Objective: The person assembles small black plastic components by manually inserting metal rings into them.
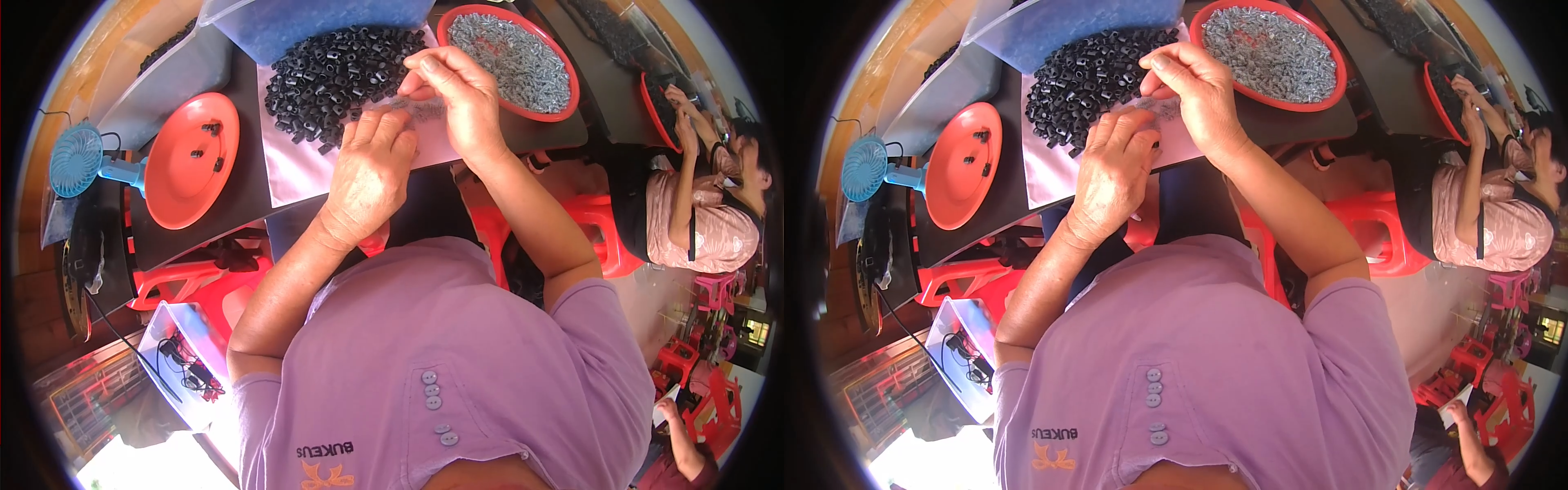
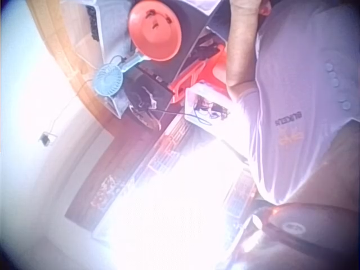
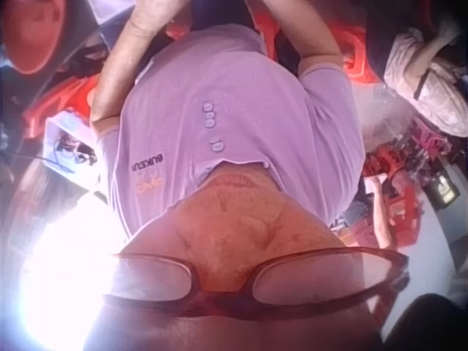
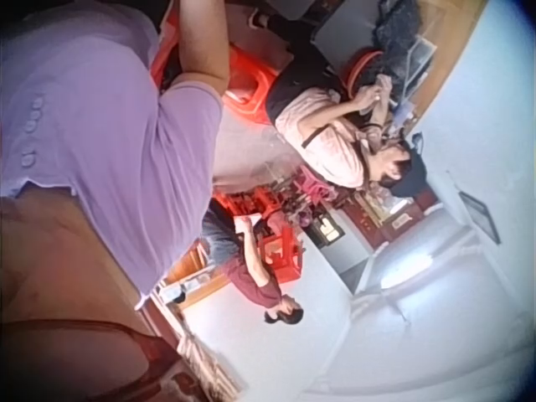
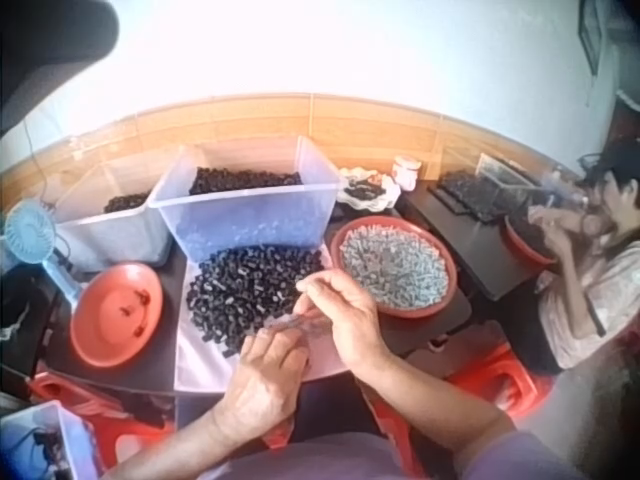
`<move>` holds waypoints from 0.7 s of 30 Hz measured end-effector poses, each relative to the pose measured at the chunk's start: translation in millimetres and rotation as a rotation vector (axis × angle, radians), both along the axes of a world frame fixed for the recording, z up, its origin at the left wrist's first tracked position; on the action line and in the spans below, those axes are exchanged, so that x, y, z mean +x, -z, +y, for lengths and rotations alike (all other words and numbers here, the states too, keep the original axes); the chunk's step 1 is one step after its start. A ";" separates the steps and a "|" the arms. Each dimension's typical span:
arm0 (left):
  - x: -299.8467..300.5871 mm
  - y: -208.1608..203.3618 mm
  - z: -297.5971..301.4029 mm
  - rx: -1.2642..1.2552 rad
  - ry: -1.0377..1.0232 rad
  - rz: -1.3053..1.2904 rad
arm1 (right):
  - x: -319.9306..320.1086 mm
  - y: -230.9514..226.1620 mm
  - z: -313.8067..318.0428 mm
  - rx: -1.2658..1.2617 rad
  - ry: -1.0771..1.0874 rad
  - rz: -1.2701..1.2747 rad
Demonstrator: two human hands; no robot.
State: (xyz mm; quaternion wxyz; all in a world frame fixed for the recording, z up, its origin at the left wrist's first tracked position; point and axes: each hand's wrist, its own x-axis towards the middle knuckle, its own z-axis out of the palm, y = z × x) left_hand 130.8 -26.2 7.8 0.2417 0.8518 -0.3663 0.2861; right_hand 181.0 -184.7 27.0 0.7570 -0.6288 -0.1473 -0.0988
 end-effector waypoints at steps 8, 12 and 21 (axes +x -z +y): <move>-6.5 -5.3 8.8 -0.129 -0.090 0.016 | -6.1 3.5 6.5 -0.111 -0.038 0.033; -12.5 -10.0 13.5 -0.211 -0.086 0.010 | -6.0 -4.9 3.2 0.026 -0.043 -0.014; -69.2 -26.1 37.5 -0.575 0.205 0.908 | -19.6 2.4 2.3 -0.089 -0.101 -0.070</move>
